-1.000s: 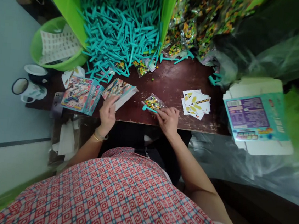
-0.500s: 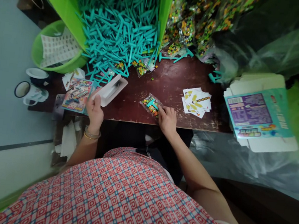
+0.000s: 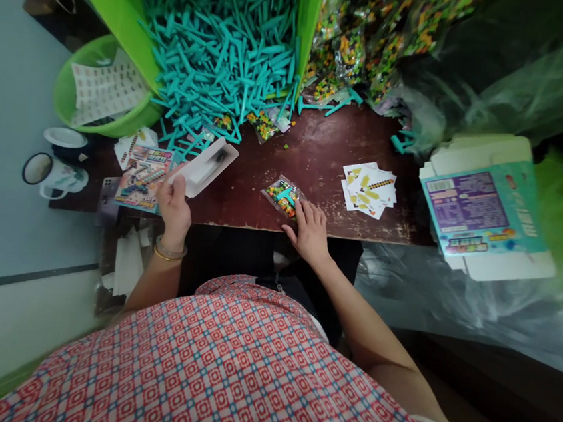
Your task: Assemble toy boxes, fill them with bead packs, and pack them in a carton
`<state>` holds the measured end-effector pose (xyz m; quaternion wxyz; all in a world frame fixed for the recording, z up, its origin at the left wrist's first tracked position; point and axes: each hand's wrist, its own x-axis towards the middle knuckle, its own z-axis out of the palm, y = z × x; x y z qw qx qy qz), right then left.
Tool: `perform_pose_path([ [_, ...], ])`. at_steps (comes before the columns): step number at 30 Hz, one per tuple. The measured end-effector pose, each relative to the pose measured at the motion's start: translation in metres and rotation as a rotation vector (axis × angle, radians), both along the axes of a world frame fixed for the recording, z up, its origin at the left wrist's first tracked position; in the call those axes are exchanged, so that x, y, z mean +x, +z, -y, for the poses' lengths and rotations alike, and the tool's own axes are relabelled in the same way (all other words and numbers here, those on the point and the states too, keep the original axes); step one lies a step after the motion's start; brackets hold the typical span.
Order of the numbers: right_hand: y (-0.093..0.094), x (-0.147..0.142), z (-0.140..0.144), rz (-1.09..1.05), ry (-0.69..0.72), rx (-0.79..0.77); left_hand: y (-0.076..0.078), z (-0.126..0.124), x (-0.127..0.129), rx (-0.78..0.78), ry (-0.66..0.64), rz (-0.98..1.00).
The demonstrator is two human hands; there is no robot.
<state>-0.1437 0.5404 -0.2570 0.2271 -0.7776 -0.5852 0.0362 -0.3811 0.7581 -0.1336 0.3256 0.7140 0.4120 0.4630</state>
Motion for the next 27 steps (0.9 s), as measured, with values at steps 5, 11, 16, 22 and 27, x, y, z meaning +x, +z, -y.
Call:
perform_pose_path([
  [5,-0.004,0.000,-0.001,0.021,-0.034,0.012,0.004,0.002,-0.002,-0.019,-0.014,0.016],
  [11,-0.005,-0.003,-0.002,0.002,-0.076,-0.010,0.002,0.001,-0.002,-0.004,-0.013,0.023],
  [16,-0.001,0.019,-0.010,-0.147,-0.133,0.027,-0.003,0.008,-0.005,0.053,-0.089,-0.085],
  [22,0.036,0.039,-0.034,-0.520,-0.426,0.353,-0.033,0.047,0.011,-0.162,-0.548,-0.406],
  [27,0.064,-0.049,-0.045,-0.247,0.057,0.344,-0.042,0.076,0.065,-0.641,-0.418,0.144],
])
